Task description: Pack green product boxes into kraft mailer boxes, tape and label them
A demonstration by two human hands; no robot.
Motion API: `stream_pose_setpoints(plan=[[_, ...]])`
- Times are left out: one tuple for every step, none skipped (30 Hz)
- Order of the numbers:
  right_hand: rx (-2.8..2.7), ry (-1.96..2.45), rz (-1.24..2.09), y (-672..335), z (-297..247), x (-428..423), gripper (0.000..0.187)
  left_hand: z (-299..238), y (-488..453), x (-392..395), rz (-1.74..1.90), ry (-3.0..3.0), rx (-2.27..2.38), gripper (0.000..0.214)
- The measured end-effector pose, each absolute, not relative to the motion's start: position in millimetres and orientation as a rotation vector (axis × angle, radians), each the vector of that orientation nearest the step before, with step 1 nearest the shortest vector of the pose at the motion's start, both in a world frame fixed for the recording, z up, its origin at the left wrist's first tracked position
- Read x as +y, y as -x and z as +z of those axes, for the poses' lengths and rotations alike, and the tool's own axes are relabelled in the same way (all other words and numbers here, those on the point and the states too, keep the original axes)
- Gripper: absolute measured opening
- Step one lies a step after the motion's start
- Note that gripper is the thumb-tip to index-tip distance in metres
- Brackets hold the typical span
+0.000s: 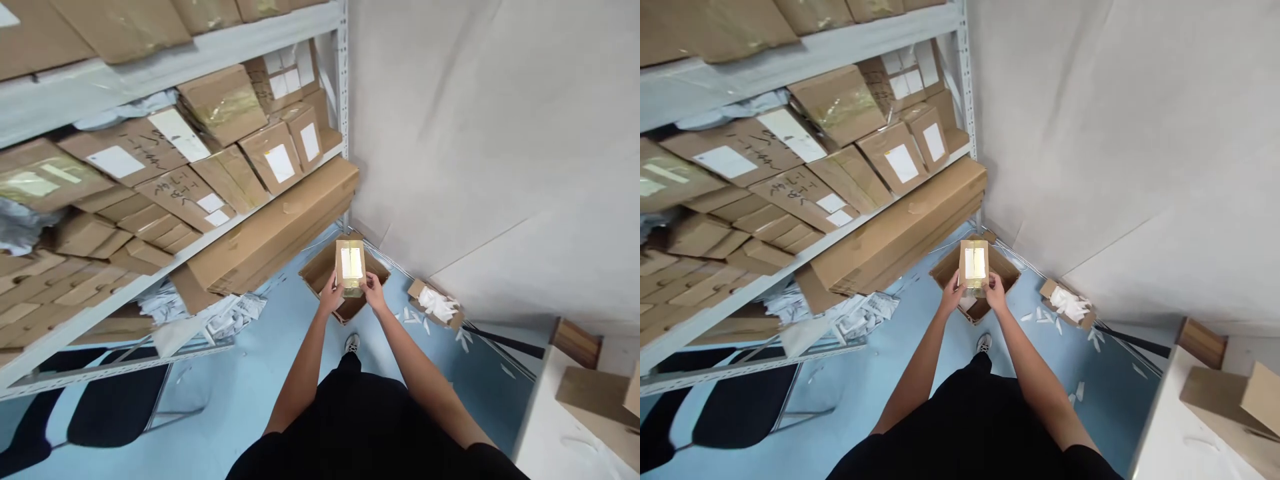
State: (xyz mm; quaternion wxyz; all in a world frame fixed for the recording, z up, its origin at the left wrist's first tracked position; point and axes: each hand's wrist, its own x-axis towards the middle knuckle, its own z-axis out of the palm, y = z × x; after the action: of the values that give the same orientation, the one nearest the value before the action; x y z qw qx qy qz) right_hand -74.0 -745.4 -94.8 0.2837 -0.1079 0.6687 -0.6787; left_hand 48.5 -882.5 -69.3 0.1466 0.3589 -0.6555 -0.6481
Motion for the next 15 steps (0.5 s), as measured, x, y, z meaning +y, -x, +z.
stream_pose_setpoints(plan=[[1.768,0.298,-1.792,71,-96,-758,0.059,-65,-51,-904,-1.843,-1.022,-1.889,0.078],[1.763,0.297,-1.758,68,-97,-768,0.062,-60,-53,-925,-1.793,-1.046,-1.887,0.077],[1.769,0.285,-1.72,65,-98,-777,0.065,-55,-55,-945,-1.708,-1.106,-1.879,0.078],[1.777,0.264,-1.687,63,-99,-784,0.067,-49,-58,-964,-1.623,-1.177,-1.871,0.079],[1.781,0.24,-1.665,62,-99,-788,0.068,-43,-61,-980,-1.547,-1.244,-1.853,0.079],[1.775,0.222,-1.658,62,-99,-791,0.069,-37,-64,-992,-1.489,-1.281,-1.846,0.079],[1.76,0.217,-1.662,62,-98,-792,0.069,-32,-66,-999,-1.44,-1.277,-1.845,0.078],[1.744,0.223,-1.673,62,-97,-792,0.068,-27,-67,-1003,-1.408,-1.261,-1.847,0.076],[1.731,0.234,-1.687,63,-96,-790,0.067,-23,-66,-1003,-1.396,-1.231,-1.855,0.074],[1.725,0.244,-1.702,64,-94,-786,0.066,-21,-64,-1000,-1.403,-1.195,-1.865,0.071],[1.724,0.247,-1.719,65,-93,-781,0.065,-19,-59,-993,-1.427,-1.159,-1.876,0.069],[1.727,0.241,-1.738,68,-91,-775,0.063,-17,-53,-985,-1.462,-1.124,-1.891,0.068],[1.733,0.227,-1.759,70,-90,-768,0.062,-16,-45,-975,-1.501,-1.088,-1.907,0.066],[1.743,0.209,-1.783,73,-89,-759,0.061,-15,-35,-965,-1.539,-1.05,-1.923,0.065],[1.759,0.19,-1.807,77,-87,-750,0.059,-15,-24,-953,-1.575,-1.008,-1.939,0.065]])
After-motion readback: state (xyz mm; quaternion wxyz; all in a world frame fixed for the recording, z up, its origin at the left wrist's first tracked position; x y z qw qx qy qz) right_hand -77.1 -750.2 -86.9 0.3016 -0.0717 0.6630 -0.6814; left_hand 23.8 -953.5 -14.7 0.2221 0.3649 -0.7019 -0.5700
